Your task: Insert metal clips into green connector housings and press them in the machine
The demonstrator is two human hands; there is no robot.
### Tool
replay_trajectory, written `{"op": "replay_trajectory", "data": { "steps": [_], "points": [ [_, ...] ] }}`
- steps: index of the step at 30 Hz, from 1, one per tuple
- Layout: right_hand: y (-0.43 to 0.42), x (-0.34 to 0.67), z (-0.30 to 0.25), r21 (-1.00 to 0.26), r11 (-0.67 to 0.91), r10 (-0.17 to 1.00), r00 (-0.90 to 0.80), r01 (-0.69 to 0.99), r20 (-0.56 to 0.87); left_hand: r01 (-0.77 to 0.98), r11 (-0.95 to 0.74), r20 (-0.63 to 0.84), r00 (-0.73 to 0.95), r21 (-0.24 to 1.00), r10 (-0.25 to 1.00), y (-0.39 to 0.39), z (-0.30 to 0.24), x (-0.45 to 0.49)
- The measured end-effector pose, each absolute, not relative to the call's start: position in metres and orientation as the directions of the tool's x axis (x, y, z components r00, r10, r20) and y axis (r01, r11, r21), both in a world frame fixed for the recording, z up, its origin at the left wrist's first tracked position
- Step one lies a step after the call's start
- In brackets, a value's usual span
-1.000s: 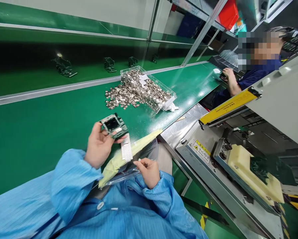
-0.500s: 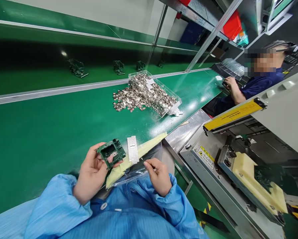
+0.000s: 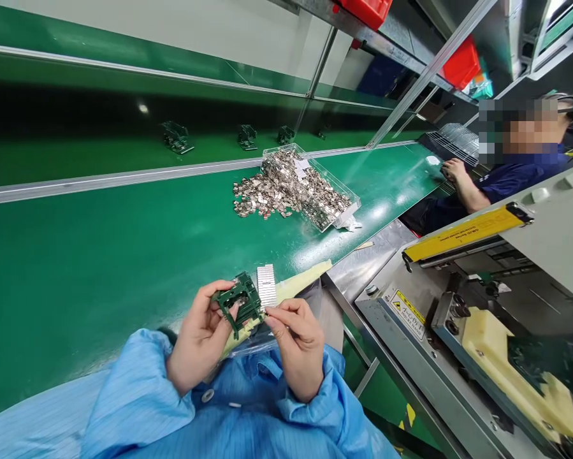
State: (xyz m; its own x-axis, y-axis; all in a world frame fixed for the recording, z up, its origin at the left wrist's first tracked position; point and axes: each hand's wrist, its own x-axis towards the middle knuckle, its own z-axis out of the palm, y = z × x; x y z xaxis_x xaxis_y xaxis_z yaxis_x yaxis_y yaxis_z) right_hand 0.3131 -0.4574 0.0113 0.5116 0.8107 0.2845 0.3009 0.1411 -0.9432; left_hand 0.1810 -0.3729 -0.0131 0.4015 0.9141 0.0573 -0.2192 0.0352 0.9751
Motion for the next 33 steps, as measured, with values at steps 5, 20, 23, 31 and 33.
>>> {"op": "replay_trajectory", "data": {
  "steps": [5,20,23,31,33],
  "points": [
    [-0.44,0.291,0.005,-0.958,0.165,0.726,0.629,0.235,0.279,-0.207,-0.03,0.121,0.443,0.978,0.888,-0.376,-0.013,0.181],
    [-0.441,0.266,0.003,-0.945,0.141,0.706,0.64,0.294,0.304,0.04,-0.37,0.315,0.445,0.928,0.839,-0.389,-0.01,0.167],
    [-0.448,0.261,0.001,-0.963,0.206,0.693,0.669,0.176,0.27,0.086,-0.483,0.396,0.457,0.872,0.796,-0.396,-0.012,0.159],
    [-0.485,0.29,-0.007,-0.904,0.275,0.77,0.489,0.326,0.41,-0.061,-0.422,0.368,0.611,0.905,0.701,-0.409,-0.005,0.156],
    [-0.496,0.309,0.003,-0.805,0.311,0.816,0.292,0.505,0.498,0.012,-0.42,0.31,0.655,0.908,0.689,-0.408,-0.004,0.157]
  ]
}}
